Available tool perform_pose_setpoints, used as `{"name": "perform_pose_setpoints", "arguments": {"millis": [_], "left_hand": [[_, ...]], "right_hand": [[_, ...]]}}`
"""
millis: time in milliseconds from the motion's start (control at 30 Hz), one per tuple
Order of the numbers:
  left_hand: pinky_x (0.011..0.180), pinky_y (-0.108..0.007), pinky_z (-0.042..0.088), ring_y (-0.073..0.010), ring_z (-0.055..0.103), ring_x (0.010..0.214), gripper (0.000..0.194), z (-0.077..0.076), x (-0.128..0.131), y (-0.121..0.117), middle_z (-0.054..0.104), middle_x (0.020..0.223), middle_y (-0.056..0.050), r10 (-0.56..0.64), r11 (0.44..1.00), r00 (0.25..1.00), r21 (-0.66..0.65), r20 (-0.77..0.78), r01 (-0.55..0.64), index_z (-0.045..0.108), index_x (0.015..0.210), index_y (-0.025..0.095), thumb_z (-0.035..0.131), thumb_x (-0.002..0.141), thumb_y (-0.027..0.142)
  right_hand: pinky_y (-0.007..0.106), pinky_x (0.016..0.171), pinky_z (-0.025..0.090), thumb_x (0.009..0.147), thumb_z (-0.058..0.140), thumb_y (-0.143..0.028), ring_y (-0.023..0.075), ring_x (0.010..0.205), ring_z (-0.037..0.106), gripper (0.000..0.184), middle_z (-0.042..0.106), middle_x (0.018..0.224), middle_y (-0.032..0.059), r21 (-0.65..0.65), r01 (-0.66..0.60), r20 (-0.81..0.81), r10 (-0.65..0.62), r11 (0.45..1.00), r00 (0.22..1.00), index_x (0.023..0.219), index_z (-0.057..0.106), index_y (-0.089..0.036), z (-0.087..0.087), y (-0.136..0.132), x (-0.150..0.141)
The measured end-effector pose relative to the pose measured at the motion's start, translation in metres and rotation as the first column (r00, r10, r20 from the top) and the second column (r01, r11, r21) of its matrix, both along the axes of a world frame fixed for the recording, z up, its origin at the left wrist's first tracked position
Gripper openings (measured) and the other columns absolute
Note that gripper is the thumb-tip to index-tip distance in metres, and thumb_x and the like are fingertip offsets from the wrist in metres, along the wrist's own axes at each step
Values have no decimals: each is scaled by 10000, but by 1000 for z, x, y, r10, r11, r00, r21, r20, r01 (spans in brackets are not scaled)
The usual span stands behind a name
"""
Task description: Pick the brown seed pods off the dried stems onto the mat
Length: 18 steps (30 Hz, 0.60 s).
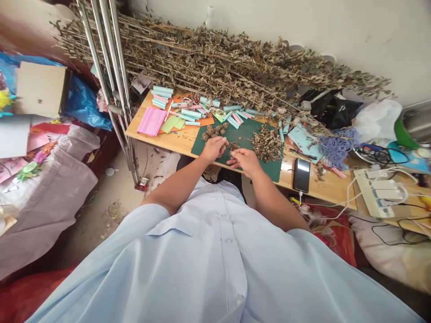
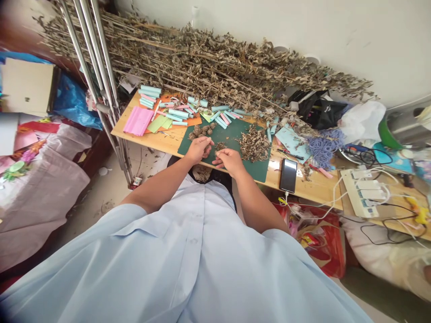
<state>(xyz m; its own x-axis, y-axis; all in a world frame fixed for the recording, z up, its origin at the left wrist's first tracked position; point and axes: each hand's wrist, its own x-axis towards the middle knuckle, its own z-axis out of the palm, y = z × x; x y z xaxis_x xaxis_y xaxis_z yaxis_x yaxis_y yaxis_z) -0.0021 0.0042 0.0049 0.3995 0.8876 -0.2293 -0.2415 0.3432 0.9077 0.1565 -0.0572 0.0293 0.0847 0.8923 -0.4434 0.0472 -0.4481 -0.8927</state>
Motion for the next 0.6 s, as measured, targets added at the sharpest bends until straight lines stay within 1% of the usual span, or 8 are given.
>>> {"name": "perform_pose_setpoints", "arguments": {"millis": [67,133,200,267,400,500,567,600], "left_hand": [[418,-226,211,-54,288,383,377,1,0,0,436,496,51,11,1000,1000,1,7,-11,588,826,177,613,901,546],[419,-224,211,-54,289,384,375,1,0,0,436,495,52,14,1000,1000,4,11,-14,590,826,179,619,898,546],[419,-221,207,-52,289,384,377,0,0,0,437,494,53,10,1000,1000,3,13,-10,589,829,180,620,895,551],[416,-218,200,-50,284,382,380,0,0,0,431,488,56,11,1000,1000,1,17,-11,586,829,180,625,891,553],[408,-213,190,-51,293,380,384,2,0,-1,425,483,59,17,1000,999,1,38,-17,576,827,180,637,882,555],[408,-210,195,-52,307,382,398,4,-1,-3,432,492,59,22,1000,999,-11,28,-22,567,829,183,640,877,571],[409,-208,196,-52,311,387,393,4,-1,-3,432,494,60,22,1000,999,-12,33,-22,564,827,185,646,872,567],[410,-207,197,-53,315,390,388,4,-1,-3,433,495,60,19,1000,999,-9,40,-19,564,826,185,649,871,560]], "right_hand": [[251,465,591,761,848,-374,194,607,733,290,663,657,20,-80,-41,-23,39,996,999,777,633,-180,-1,-3,-2],[265,492,610,751,862,-351,196,609,732,293,662,631,20,-103,-50,-23,48,993,999,753,624,-181,-6,-2,-2],[279,534,628,775,840,-337,190,624,734,266,665,629,14,-58,-15,-28,14,998,1000,754,624,-184,-11,4,-2],[286,581,640,813,798,-327,180,646,737,222,664,636,2,15,55,-39,-54,998,998,771,632,-186,-16,12,-1],[279,649,639,852,746,-371,160,693,742,210,675,699,-10,137,183,-43,-178,974,983,826,636,-195,-22,28,3],[287,616,621,846,725,-448,161,672,727,257,689,762,-5,216,194,36,-207,957,978,871,646,-205,-23,32,11],[317,599,607,852,695,-463,182,647,708,259,693,754,8,265,126,169,-175,956,970,878,669,-206,-22,31,16],[339,622,605,862,673,-450,195,655,702,244,695,743,17,298,64,265,-147,952,953,876,682,-207,-22,30,19]]}}
